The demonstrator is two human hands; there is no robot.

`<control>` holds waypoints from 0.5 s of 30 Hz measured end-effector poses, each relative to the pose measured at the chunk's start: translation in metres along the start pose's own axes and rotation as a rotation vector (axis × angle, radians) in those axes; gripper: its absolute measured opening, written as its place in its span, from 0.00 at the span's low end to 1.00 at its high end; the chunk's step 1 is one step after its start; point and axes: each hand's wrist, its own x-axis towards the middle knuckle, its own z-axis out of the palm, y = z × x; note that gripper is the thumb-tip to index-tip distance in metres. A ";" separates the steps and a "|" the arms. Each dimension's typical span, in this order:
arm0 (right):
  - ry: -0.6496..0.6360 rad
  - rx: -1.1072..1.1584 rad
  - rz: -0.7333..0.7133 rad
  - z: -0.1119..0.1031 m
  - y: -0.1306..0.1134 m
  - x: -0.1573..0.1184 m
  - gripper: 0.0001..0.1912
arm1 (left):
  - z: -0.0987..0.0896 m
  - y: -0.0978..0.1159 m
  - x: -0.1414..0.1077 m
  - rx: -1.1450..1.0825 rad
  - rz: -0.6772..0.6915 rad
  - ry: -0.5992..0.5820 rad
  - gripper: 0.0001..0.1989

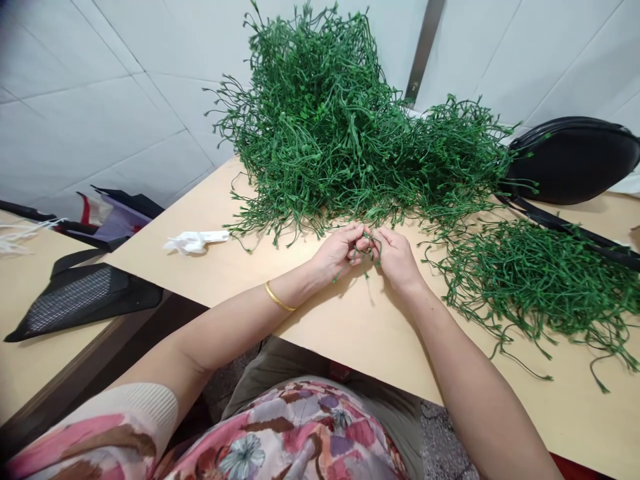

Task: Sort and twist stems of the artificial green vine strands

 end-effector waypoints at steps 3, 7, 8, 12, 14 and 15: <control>0.097 0.205 0.157 -0.008 -0.007 0.004 0.14 | 0.003 0.000 -0.004 0.034 0.003 -0.096 0.09; 0.071 0.202 0.054 -0.014 -0.012 0.002 0.17 | 0.002 0.001 -0.001 0.132 0.154 -0.056 0.10; 0.028 0.177 0.017 -0.014 -0.011 0.001 0.18 | 0.000 0.001 0.000 0.150 0.190 -0.026 0.10; -0.100 -0.055 -0.102 -0.012 -0.010 -0.006 0.21 | -0.006 0.003 0.005 0.247 0.231 0.021 0.10; -0.095 -0.194 -0.142 -0.012 -0.011 -0.007 0.18 | -0.006 0.002 0.004 0.317 0.239 -0.001 0.10; -0.091 -0.237 -0.153 -0.013 -0.011 -0.007 0.16 | -0.005 0.001 0.003 0.359 0.249 -0.007 0.10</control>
